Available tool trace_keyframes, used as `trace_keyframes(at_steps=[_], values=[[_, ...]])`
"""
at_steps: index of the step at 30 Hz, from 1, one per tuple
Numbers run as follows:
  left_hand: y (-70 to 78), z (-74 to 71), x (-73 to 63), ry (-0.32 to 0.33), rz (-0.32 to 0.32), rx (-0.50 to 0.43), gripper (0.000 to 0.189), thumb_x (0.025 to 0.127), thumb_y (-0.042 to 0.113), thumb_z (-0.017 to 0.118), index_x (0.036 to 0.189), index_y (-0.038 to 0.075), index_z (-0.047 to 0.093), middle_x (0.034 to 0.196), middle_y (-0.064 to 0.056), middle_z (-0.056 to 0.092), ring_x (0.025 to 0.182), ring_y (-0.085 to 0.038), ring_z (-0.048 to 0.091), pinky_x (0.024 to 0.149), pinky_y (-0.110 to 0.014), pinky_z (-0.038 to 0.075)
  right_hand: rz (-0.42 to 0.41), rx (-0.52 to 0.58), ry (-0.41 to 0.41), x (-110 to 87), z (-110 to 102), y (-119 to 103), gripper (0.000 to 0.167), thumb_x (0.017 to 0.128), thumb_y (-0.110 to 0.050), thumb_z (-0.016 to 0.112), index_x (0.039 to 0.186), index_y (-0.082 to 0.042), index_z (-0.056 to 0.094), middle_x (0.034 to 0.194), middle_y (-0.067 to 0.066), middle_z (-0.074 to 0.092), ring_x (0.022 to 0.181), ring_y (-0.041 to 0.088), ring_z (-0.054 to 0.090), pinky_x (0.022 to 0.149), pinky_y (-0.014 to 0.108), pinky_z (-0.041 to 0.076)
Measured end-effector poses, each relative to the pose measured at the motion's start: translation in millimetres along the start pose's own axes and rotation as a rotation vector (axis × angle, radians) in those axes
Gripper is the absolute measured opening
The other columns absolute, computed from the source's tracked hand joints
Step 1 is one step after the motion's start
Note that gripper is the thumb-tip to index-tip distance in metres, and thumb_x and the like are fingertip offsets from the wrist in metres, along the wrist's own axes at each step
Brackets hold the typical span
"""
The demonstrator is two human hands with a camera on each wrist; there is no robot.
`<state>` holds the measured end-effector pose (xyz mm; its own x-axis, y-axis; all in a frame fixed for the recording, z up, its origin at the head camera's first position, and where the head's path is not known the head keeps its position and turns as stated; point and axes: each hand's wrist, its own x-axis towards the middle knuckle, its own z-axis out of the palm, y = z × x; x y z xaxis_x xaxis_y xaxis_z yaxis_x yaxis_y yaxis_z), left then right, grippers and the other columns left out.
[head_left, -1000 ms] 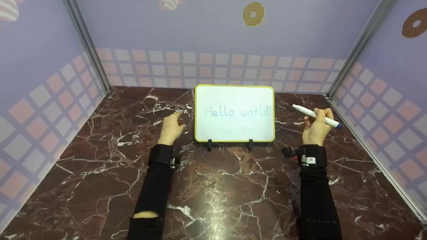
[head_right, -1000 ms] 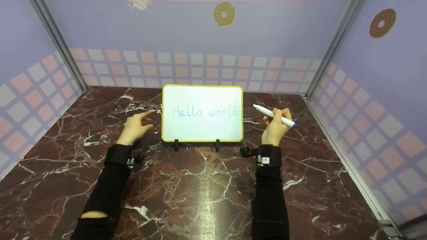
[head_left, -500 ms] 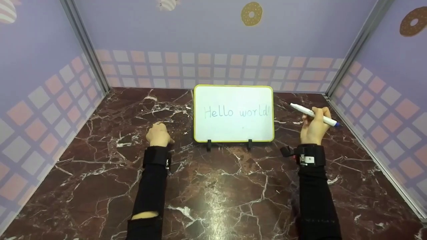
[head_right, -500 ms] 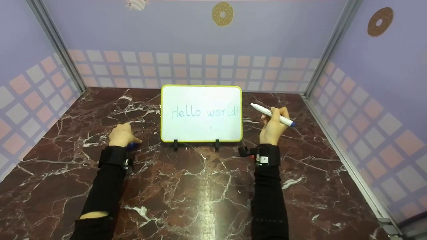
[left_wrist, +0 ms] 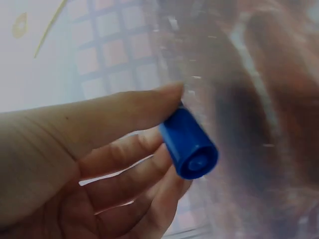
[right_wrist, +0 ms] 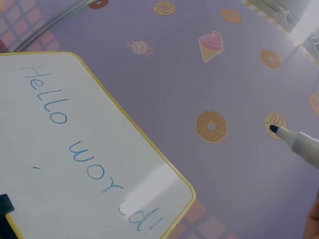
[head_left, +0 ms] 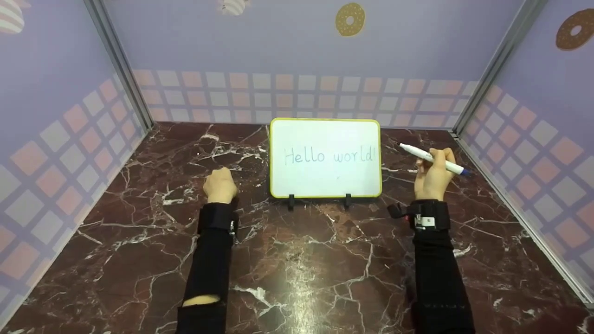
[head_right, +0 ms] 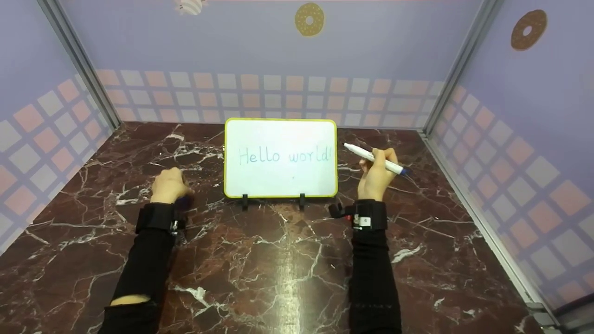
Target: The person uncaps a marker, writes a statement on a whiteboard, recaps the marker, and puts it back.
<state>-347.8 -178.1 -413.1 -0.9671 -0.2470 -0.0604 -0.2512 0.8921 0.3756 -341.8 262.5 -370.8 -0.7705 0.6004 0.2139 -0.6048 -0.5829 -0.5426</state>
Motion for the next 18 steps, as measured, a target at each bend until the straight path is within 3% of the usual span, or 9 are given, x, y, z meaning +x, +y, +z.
trace_keyframes(at_steps=[5,8,12,18], values=[[11.5,-10.9,-9.1,0.182,0.093,-0.087,0.016,0.082,0.012,0.075,0.092,-0.001,0.072,0.103,-0.024,0.072,0.098,-0.046,0.067,0.082,-0.057,0.057,0.017,-0.009,-0.028,-3.9,4,3,0.04,0.094,0.011,0.042,0.061,-0.01,0.038,0.049,0.002,0.046,0.04,0.012,0.047,0.039,0.014,0.03],[18.9,-15.5,-15.6,0.254,0.152,-0.149,0.014,0.08,0.01,0.075,0.089,0.0,0.073,0.097,-0.022,0.073,0.092,-0.044,0.069,0.079,-0.056,0.058,0.026,-0.009,-0.047,-6.7,7,6,0.04,0.094,0.011,0.041,0.061,-0.01,0.038,0.049,0.002,0.046,0.039,0.012,0.046,0.039,0.014,0.03],[27.6,-19.3,-23.2,0.309,0.214,-0.216,0.018,0.079,0.006,0.077,0.094,-0.002,0.073,0.098,-0.021,0.073,0.093,-0.043,0.068,0.082,-0.054,0.057,0.057,0.004,-0.055,-11.7,10,11,0.039,0.094,0.011,0.041,0.061,-0.01,0.038,0.049,0.001,0.045,0.039,0.011,0.045,0.039,0.013,0.03],[49.4,-23.0,-36.2,0.33,0.31,-0.272,0.023,0.077,0.001,0.077,0.099,-0.003,0.073,0.1,-0.02,0.073,0.094,-0.04,0.069,0.084,-0.05,0.057,0.108,-0.016,-0.11,-25.5,19,26,0.037,0.092,0.012,0.04,0.063,-0.009,0.044,0.052,0.001,0.05,0.04,0.01,0.046,0.038,0.013,0.033]])
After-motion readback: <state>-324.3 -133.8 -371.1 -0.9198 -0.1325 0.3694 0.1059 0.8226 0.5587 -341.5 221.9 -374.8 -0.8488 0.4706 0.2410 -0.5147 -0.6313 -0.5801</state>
